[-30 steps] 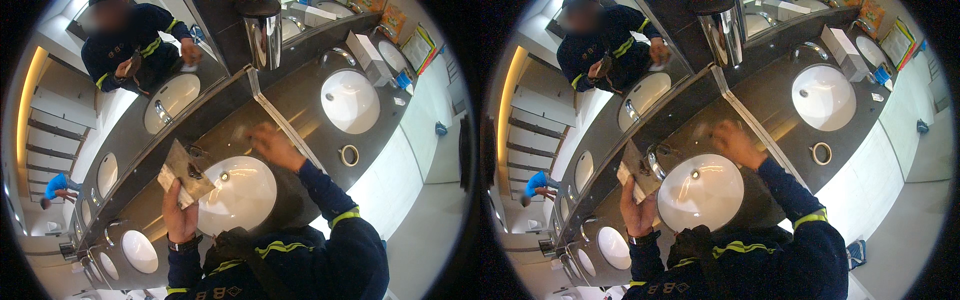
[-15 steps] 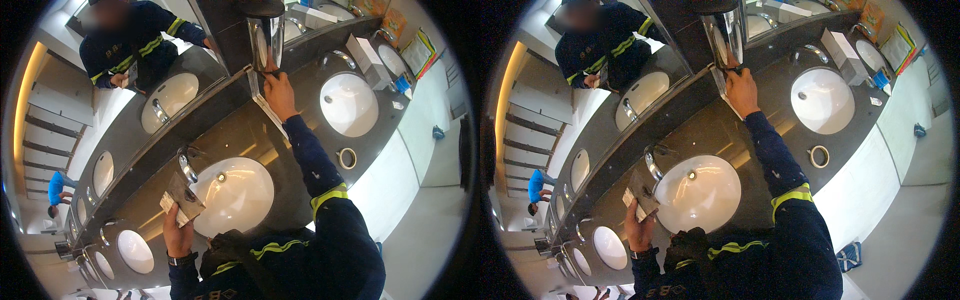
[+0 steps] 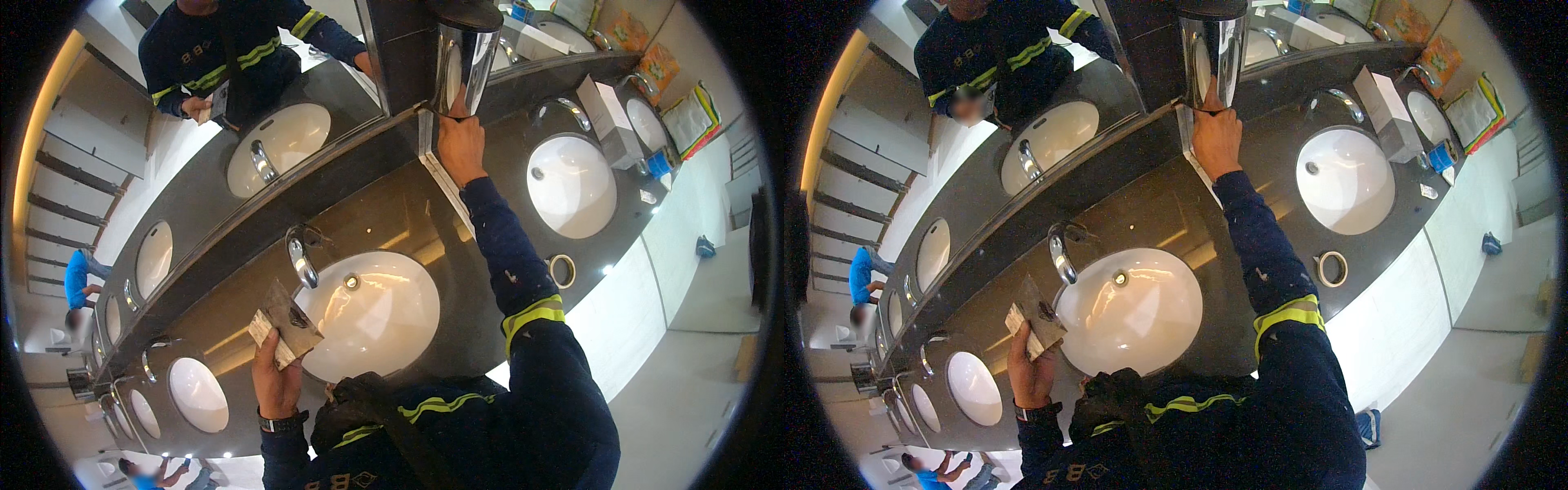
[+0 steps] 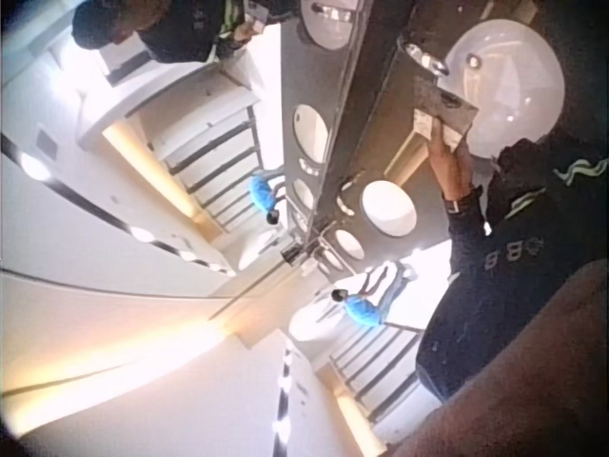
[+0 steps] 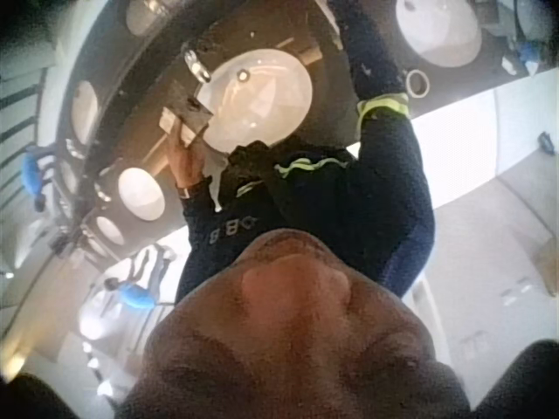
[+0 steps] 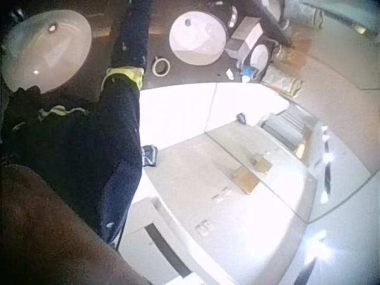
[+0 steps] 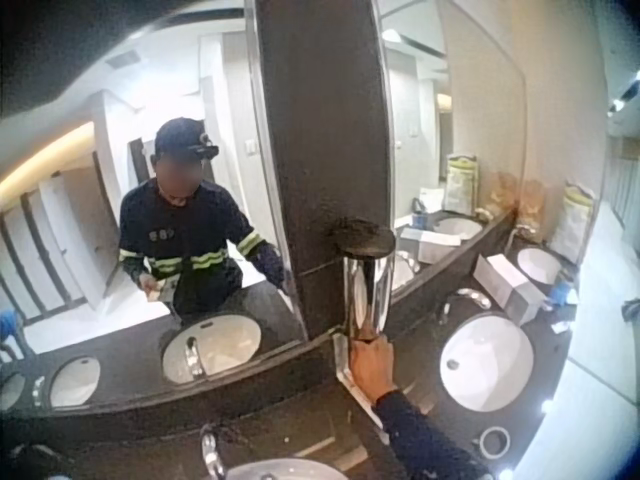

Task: The person applies a dark adhesive along a taped seam on a bathroom countertop using a small putty knife and a larger metal trowel. They repeatedly transfer material between tools and smooth the bead along the joint between sinks.

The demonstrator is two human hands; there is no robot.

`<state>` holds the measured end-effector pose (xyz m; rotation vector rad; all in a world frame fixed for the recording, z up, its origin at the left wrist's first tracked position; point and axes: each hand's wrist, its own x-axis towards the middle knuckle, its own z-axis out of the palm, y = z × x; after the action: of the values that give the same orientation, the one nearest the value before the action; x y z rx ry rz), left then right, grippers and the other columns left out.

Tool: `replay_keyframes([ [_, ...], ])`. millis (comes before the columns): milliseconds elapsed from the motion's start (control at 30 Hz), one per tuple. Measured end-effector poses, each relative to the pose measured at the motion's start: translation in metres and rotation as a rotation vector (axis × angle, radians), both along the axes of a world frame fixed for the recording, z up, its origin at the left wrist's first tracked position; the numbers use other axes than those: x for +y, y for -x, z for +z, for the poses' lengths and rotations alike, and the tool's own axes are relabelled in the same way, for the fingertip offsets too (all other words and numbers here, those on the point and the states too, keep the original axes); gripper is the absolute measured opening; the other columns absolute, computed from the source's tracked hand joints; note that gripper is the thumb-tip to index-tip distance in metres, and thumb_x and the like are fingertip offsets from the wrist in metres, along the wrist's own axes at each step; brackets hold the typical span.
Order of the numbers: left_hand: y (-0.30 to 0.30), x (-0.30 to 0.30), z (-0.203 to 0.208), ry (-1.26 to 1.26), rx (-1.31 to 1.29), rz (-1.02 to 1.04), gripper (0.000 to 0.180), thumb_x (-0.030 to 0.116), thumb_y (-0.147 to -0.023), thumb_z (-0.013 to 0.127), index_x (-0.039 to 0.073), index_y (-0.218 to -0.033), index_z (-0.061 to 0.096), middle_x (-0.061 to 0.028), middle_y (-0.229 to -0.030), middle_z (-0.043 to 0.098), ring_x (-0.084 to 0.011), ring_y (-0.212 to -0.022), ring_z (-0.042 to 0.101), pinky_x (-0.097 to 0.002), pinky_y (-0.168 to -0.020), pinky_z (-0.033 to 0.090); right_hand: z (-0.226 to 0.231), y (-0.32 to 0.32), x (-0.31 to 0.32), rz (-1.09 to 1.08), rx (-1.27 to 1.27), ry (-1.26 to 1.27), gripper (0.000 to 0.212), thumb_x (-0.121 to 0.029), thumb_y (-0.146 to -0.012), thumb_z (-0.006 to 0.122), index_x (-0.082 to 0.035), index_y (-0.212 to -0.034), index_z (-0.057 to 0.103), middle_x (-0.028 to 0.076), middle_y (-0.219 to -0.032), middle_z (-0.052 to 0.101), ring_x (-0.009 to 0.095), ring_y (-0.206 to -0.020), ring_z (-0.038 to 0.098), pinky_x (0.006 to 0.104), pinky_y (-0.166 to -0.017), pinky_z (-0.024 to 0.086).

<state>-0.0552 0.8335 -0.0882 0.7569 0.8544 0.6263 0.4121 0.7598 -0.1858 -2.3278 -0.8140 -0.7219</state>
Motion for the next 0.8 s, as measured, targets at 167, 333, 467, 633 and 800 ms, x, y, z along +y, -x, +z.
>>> replay_keyframes([
  [167, -0.001, 0.000, 0.002, 0.025, -0.005, 0.006, 0.042, 0.017, -0.096, 0.054, 0.000, -0.133, 0.044, -0.0137, -0.126, 0.058, -0.0259, -0.112, 0.060, -0.0422, -0.094, 0.052, 0.001, 0.002, -0.001, -0.012, 0.015, 0.027, 0.019, -0.011, -0.086, 0.058, -0.007, -0.098, 0.072, 0.022, -0.094, 0.065, 0.038, -0.084, 0.060, 0.0487, -0.073, 0.048],
  [333, 0.000, 0.001, 0.001, 0.025, -0.020, 0.004, 0.042, 0.017, -0.097, 0.054, 0.001, -0.133, 0.044, -0.0137, -0.126, 0.057, -0.0259, -0.113, 0.060, -0.0429, -0.095, 0.051, -0.005, -0.002, -0.003, -0.011, -0.005, 0.083, 0.024, -0.011, -0.087, 0.057, -0.012, -0.106, 0.072, 0.020, -0.091, 0.064, 0.037, -0.084, 0.060, 0.0477, -0.072, 0.048],
  [467, 0.002, 0.002, 0.000, 0.002, 0.001, 0.000, 0.042, 0.017, -0.097, 0.054, 0.001, -0.134, 0.043, -0.0134, -0.126, 0.057, -0.0260, -0.114, 0.059, -0.0431, -0.096, 0.050, -0.008, 0.000, -0.003, -0.023, -0.009, 0.102, 0.026, -0.011, -0.088, 0.057, -0.016, -0.108, 0.073, 0.019, -0.089, 0.063, 0.036, -0.084, 0.059, 0.0471, -0.071, 0.047],
  [633, 0.005, 0.003, -0.002, -0.002, 0.007, -0.006, 0.041, 0.020, -0.097, 0.054, 0.002, -0.133, 0.046, -0.0124, -0.126, 0.059, -0.0249, -0.112, 0.060, -0.0412, -0.094, 0.051, -0.019, 0.000, -0.005, -0.020, -0.014, 0.041, 0.027, -0.011, -0.088, 0.056, -0.018, -0.110, 0.071, 0.018, -0.094, 0.058, 0.036, -0.086, 0.056, 0.0465, -0.071, 0.045],
  [800, 0.005, 0.004, 0.002, -0.003, 0.007, -0.009, 0.041, 0.021, -0.098, 0.054, 0.003, -0.133, 0.046, -0.0122, -0.126, 0.059, -0.0248, -0.112, 0.059, -0.0406, -0.094, 0.050, -0.012, 0.013, -0.007, -0.003, 0.097, 0.013, 0.034, -0.008, -0.086, 0.057, -0.019, -0.116, 0.067, 0.017, -0.099, 0.051, 0.036, -0.091, 0.053, 0.0464, -0.074, 0.042],
])
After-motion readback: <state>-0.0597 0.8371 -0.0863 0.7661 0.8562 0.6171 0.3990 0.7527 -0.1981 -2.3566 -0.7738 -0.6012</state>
